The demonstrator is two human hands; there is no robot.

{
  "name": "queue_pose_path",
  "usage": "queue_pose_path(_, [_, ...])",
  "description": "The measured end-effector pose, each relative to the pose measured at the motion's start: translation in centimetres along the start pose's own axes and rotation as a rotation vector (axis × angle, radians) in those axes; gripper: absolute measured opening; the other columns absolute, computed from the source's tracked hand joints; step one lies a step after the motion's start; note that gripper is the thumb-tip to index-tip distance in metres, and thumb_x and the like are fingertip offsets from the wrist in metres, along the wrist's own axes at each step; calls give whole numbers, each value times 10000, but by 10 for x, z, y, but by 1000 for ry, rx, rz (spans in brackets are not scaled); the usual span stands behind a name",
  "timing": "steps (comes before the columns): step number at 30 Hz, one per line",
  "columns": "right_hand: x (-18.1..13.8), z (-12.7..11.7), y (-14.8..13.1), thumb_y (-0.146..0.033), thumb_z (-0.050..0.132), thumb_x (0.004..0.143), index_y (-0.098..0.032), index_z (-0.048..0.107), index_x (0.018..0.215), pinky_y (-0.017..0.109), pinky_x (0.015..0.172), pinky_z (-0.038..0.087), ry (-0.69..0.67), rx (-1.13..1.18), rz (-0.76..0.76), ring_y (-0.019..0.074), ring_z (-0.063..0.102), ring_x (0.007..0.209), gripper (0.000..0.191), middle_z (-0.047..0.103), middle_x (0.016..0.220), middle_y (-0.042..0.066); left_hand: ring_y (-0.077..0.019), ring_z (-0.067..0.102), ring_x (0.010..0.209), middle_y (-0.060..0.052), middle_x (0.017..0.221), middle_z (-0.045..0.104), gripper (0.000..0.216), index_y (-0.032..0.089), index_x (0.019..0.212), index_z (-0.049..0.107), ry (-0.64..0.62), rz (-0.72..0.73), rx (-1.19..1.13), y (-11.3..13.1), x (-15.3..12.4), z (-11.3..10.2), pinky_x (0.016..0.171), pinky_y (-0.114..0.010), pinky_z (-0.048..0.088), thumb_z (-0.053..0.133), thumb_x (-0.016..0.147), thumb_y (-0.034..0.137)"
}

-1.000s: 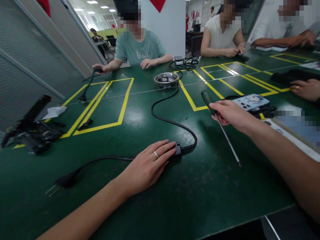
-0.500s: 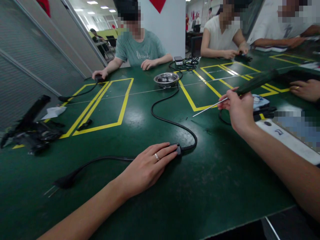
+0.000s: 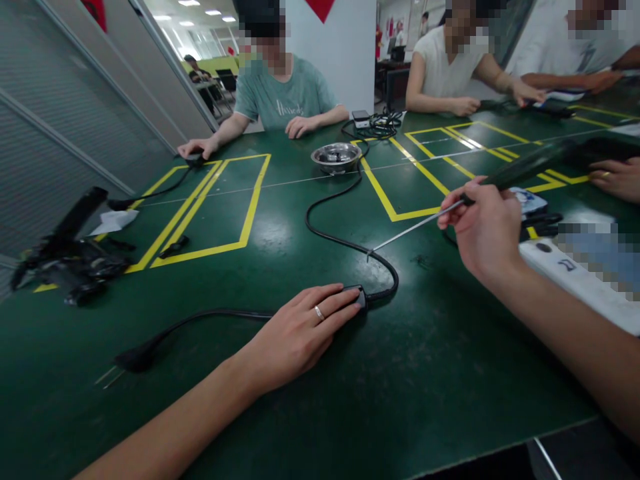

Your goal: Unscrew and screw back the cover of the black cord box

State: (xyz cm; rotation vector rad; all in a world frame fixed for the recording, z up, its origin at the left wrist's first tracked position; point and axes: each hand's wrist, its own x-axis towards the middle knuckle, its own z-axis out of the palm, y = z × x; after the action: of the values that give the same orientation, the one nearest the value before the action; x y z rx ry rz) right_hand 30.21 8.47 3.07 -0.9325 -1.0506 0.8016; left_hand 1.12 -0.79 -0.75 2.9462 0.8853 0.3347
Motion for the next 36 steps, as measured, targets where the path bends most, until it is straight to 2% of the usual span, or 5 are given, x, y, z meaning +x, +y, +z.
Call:
queue_pose_path(9, [-25, 11, -13, -308, 493, 812, -264, 414, 733, 320, 468, 383, -2, -43, 123, 159, 471, 503, 120, 509, 642, -2, -267, 401, 1349, -86, 1489, 436, 504, 192, 1419, 419, -15, -14, 4, 1, 3, -1, 1080, -489, 423, 416, 923, 100])
queue_pose_path(24, [-27, 10, -9, -342, 473, 836, -264, 391, 748, 329, 478, 389, -83, -52, 96, 165, 479, 510, 143, 502, 666, -2, -263, 402, 1339, -82, 1481, 443, 518, 191, 1410, 419, -5, -14, 0, 1, 4, 0, 1080, -479, 420, 442, 904, 88])
queue_pose_path(36, [-28, 12, -3, -300, 462, 839, -246, 376, 738, 275, 456, 405, -96, -42, 136, 128, 493, 514, 143, 499, 672, -11, -259, 391, 1347, -75, 1486, 434, 515, 191, 1406, 416, -18, -19, 0, 1, 4, -1, 1098, -467, 402, 449, 902, 90])
